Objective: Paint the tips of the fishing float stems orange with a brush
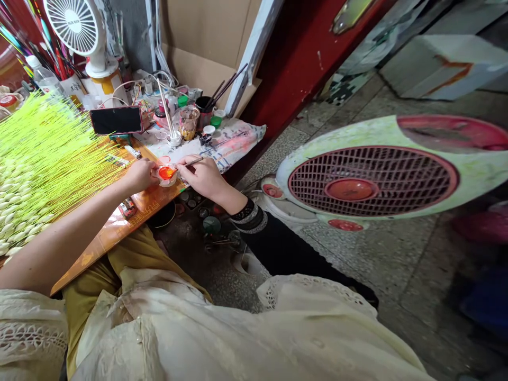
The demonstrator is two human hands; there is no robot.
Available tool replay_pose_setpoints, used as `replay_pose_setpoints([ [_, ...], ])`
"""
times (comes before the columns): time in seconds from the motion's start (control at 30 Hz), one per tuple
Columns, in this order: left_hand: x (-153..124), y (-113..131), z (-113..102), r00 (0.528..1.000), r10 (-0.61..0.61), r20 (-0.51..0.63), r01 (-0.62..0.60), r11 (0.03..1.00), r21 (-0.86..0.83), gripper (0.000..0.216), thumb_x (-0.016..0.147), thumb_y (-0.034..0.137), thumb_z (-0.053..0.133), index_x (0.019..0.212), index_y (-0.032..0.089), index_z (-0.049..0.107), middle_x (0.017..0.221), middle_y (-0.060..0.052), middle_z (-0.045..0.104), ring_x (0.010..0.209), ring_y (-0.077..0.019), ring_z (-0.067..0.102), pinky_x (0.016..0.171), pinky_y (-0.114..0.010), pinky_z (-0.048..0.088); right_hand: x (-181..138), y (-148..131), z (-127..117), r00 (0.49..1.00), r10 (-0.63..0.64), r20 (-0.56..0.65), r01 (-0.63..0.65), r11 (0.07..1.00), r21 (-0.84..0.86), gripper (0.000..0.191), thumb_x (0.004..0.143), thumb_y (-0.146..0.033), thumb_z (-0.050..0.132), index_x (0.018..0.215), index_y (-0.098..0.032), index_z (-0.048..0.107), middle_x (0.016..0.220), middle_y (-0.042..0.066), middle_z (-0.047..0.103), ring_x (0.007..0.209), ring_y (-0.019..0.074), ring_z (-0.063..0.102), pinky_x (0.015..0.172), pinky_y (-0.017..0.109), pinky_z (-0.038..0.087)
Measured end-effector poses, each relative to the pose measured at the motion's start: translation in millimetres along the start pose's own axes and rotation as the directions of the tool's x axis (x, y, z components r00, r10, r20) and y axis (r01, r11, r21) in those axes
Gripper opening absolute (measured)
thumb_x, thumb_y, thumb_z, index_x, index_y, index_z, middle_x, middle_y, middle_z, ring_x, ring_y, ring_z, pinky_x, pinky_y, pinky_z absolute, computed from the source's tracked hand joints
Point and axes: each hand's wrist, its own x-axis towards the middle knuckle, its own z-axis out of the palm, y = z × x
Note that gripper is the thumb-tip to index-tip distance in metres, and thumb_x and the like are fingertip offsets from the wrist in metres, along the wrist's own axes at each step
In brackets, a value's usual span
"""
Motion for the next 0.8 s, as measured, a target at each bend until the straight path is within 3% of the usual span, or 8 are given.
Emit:
replay_pose_setpoints([
  [0.2,0.3,0.6,-0.9,1.0,-0.011,0.009,0.011,1.0,0.017,0.026,0.082,0.024,0.067,0.104,0.011,0.072,0.107,-0.013,0.071,0.1,-0.0245,0.066,0.081,-0.027,0.048,-1.1,-3.0,-9.3,1.0,0.027,0.01,-0.027,0.999,-0.028,0.023,0.092,-0.03,0.055,0.085,-0.02,0.075,0.09,0.006,0.078,0.084,0.022,0.071,0.078,0.033,0.051],
  [0.33,0.2,0.0,1.0,1.0,-0.009,0.006,0.008,1.0,0.011,0.026,0.082,0.023,0.068,0.104,0.011,0.073,0.106,-0.013,0.071,0.099,-0.0242,0.066,0.083,-0.028,0.048,0.8,-6.2,-13.8,0.996,0.09,0.003,-0.09,0.996,0.002,0.025,0.092,-0.036,0.058,0.081,-0.019,0.074,0.081,0.005,0.076,0.07,0.0187,0.065,0.07,0.031,0.048],
  [0.5,1.6,-3.7,7.0,1.0,0.015,-0.028,-0.016,0.999,-0.034,0.025,0.081,0.021,0.067,0.104,0.011,0.073,0.104,-0.013,0.07,0.097,-0.0233,0.066,0.082,-0.028,0.048,0.5,-7.7,-8.5,0.974,0.228,-0.016,-0.219,0.951,0.218,0.038,0.092,-0.053,0.06,0.083,-0.018,0.074,0.072,0.004,0.071,0.063,0.0147,0.061,0.062,0.028,0.047],
  [0.63,2.5,-5.3,9.8,0.999,0.016,-0.033,-0.017,0.999,-0.038,0.024,0.08,0.021,0.068,0.102,0.012,0.073,0.102,-0.012,0.07,0.098,-0.0237,0.065,0.084,-0.028,0.047,-2.1,-2.0,4.4,0.93,0.366,0.014,-0.335,0.835,0.436,0.051,0.085,-0.067,0.064,0.08,-0.017,0.074,0.069,0.004,0.07,0.059,0.013,0.06,0.058,0.026,0.048],
  [0.8,2.7,-4.6,9.9,1.0,0.015,-0.022,-0.016,0.999,-0.047,0.026,0.08,0.021,0.069,0.104,0.012,0.073,0.104,-0.012,0.071,0.101,-0.0245,0.065,0.088,-0.029,0.047,-5.8,8.1,10.2,0.886,0.463,-0.04,-0.378,0.768,0.518,0.054,0.076,-0.07,0.071,0.08,-0.017,0.076,0.065,0.004,0.069,0.054,0.0112,0.057,0.052,0.024,0.046],
])
